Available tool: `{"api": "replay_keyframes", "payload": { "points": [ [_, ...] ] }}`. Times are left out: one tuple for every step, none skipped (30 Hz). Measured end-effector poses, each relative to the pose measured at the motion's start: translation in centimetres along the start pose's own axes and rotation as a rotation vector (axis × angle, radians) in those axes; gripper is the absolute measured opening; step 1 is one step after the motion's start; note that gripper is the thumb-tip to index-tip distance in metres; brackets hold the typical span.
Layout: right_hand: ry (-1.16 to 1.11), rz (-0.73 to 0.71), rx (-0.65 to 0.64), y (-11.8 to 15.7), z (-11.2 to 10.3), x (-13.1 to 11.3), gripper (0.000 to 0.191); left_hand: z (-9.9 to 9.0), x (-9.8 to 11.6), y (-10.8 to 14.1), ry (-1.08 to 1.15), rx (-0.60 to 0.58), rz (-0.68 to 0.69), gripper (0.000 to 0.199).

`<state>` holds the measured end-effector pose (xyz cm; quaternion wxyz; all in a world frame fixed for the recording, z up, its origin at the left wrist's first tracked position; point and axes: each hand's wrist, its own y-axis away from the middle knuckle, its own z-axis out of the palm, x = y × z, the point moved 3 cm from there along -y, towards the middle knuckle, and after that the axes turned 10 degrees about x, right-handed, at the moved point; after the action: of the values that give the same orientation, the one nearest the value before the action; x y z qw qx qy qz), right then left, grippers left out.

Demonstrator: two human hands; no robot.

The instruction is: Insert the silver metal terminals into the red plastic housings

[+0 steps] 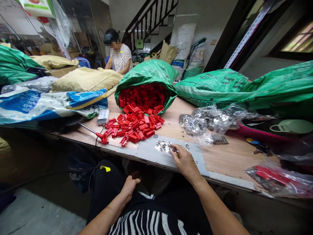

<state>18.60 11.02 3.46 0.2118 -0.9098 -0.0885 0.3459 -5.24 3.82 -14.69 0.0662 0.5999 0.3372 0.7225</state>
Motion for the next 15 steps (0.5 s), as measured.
{"api": "replay_keyframes", "payload": {
  "points": [
    [0.005,0.002,0.010,-0.3,-0.1,0.1,0.022,0.0,0.2,-0.1,-0.002,0.009,0.031,0.037],
    [0.023,0.006,0.009,-0.5,-0.2,0.3,0.021,0.0,0.5,-0.1,-0.005,0.013,0.064,0.036],
    [0.054,0.015,-0.002,-0.7,-0.3,0.5,0.019,0.0,0.9,0.0,-0.007,0.013,0.097,0.035],
    [0.096,0.026,-0.021,-0.7,-0.3,0.9,0.018,0.0,1.4,0.1,-0.009,0.007,0.128,0.034],
    [0.140,0.036,-0.045,-0.6,-0.3,1.2,0.017,0.0,2.0,0.4,-0.009,-0.003,0.158,0.032],
    [0.178,0.046,-0.070,-0.5,-0.2,1.5,0.016,0.0,2.7,0.7,-0.013,-0.014,0.190,0.030],
    [0.208,0.055,-0.093,-0.3,-0.1,1.7,0.016,0.0,3.5,1.2,-0.017,-0.027,0.222,0.027],
    [0.230,0.062,-0.108,-0.1,0.0,1.9,0.015,0.0,4.3,1.7,-0.024,-0.028,0.264,0.024],
    [0.244,0.066,-0.113,0.1,0.2,1.9,0.014,-0.1,5.4,2.2,-0.066,-0.016,0.354,0.021],
    [0.253,0.067,-0.112,0.3,0.3,1.9,0.014,-0.1,6.5,2.8,-0.104,-0.010,0.449,0.019],
    [0.261,0.063,-0.107,0.3,0.4,1.8,0.013,-0.2,7.7,3.4,-0.122,0.006,0.534,0.019],
    [0.268,0.054,-0.100,0.3,0.6,1.7,0.013,-0.3,8.9,3.8,-0.126,0.028,0.614,0.019],
    [0.276,0.042,-0.094,0.3,0.7,1.6,0.012,-0.4,10.1,4.2,-0.146,0.063,0.697,0.019],
    [0.283,0.029,-0.091,0.2,0.8,1.5,0.011,-0.5,11.2,4.4,-0.179,0.132,0.794,0.018],
    [0.293,0.019,-0.092,0.2,0.9,1.5,0.010,-0.6,12.3,4.6,-0.235,0.201,0.888,0.018]
  ]
}}
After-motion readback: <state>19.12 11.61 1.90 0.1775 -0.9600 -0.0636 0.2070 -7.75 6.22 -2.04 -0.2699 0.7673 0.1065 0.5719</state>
